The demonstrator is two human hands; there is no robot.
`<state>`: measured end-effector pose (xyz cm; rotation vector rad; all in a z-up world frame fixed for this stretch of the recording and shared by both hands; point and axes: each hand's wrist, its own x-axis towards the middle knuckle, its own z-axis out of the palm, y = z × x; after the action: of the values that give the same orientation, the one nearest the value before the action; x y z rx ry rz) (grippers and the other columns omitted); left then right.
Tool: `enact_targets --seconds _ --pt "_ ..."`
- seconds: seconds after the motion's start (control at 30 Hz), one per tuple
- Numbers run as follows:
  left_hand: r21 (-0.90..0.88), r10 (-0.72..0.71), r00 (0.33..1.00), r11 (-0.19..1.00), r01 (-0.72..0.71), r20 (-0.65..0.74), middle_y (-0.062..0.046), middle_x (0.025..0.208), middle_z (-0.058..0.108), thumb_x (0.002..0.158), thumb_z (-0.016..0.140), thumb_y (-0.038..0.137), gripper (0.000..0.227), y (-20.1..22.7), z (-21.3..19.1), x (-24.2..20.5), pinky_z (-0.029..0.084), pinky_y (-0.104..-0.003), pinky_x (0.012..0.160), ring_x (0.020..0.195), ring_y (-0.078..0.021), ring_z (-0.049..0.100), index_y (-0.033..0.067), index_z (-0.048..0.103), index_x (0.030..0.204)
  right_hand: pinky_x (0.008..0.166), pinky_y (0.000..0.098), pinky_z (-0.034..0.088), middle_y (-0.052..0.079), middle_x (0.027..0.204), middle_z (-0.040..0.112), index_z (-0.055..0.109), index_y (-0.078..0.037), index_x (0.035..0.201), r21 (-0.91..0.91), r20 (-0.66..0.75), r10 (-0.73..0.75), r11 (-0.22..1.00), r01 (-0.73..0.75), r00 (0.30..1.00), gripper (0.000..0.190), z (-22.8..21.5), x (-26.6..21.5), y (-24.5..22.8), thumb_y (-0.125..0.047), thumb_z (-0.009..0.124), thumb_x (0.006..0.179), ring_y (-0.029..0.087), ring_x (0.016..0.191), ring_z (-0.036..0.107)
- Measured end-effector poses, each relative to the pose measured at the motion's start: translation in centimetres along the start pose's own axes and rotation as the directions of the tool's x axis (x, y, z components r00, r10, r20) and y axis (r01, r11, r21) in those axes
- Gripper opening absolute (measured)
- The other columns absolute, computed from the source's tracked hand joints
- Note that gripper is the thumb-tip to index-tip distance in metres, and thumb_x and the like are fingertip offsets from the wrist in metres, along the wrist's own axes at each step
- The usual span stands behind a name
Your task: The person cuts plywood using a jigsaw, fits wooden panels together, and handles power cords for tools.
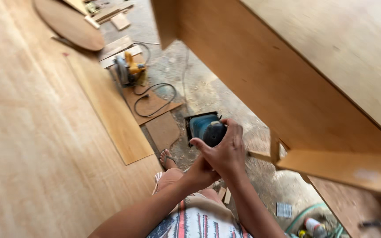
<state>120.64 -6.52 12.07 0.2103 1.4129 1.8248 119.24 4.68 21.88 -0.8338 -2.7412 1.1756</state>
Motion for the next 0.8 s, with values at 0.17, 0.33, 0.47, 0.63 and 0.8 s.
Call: enact_targets --seconds 0.17,0.33,0.47,0.63,0.8 --pt "-0.450 0.053 0.986 0.885 -0.121 -0.160 -0.009 0.068 0.066 0.085 0.064 -0.004 0.018 1.3 -6.5 4.1 0.046 -0.024 0.045 0.056 -0.0166 0.062 0.0032 0.074 0.098 0.080 0.0743 0.060 0.028 0.122 0.056 0.046 -0.007 0.155 -0.184 0.147 -0.239 0.947 0.264 0.960 0.093 4.1 5.6 -7.2 -0.069 0.077 0.094 0.062 0.109 0.068" --pt "-0.497 -0.052 0.935 0.856 -0.139 -0.351 -0.002 0.056 0.049 0.100 0.074 0.026 0.024 8.0 -12.6 5.6 0.033 -0.022 0.040 0.043 -0.0095 0.044 0.0102 0.067 0.084 0.091 0.0549 0.060 0.025 0.137 0.056 0.046 -0.004 0.161 0.011 0.014 -0.414 0.910 0.414 0.910 0.079 8.6 9.2 -9.9 -0.054 0.065 0.104 0.045 0.124 0.063" --pt "-0.540 -0.034 0.939 0.825 -0.166 -0.341 0.008 0.057 0.046 0.108 0.067 0.060 0.052 17.0 -15.9 5.8 0.030 -0.019 0.040 0.044 -0.0018 0.040 0.0114 0.067 0.088 0.105 0.0471 0.056 0.022 0.147 0.046 0.015 -0.005 0.170 0.574 -0.242 -0.325 0.712 0.405 0.914 0.108 15.6 8.9 -7.2 -0.080 0.046 0.099 0.036 0.133 0.054" --pt "-0.461 0.107 0.889 0.824 -0.330 -0.445 0.009 0.061 0.048 0.105 0.067 0.062 0.052 25.3 -20.1 8.3 0.034 -0.018 0.042 0.047 0.0008 0.041 0.0112 0.068 0.094 0.100 0.0487 0.056 0.018 0.126 0.057 0.046 -0.005 0.146 0.487 -0.040 -0.599 0.687 0.539 0.800 0.087 23.0 10.7 -3.9 -0.062 0.080 0.089 0.038 0.115 0.066" --pt "-0.308 0.278 0.799 0.816 -0.490 -0.533 0.009 0.060 0.048 0.102 0.065 0.067 0.055 32.2 -26.3 12.2 0.034 -0.017 0.044 0.046 -0.0013 0.041 0.0126 0.069 0.096 0.093 0.0461 0.061 0.001 0.087 0.081 0.088 -0.027 0.097 0.232 0.641 -0.304 0.952 0.199 0.705 0.008 29.1 17.5 1.9 -0.033 0.082 0.097 0.030 0.094 0.080"
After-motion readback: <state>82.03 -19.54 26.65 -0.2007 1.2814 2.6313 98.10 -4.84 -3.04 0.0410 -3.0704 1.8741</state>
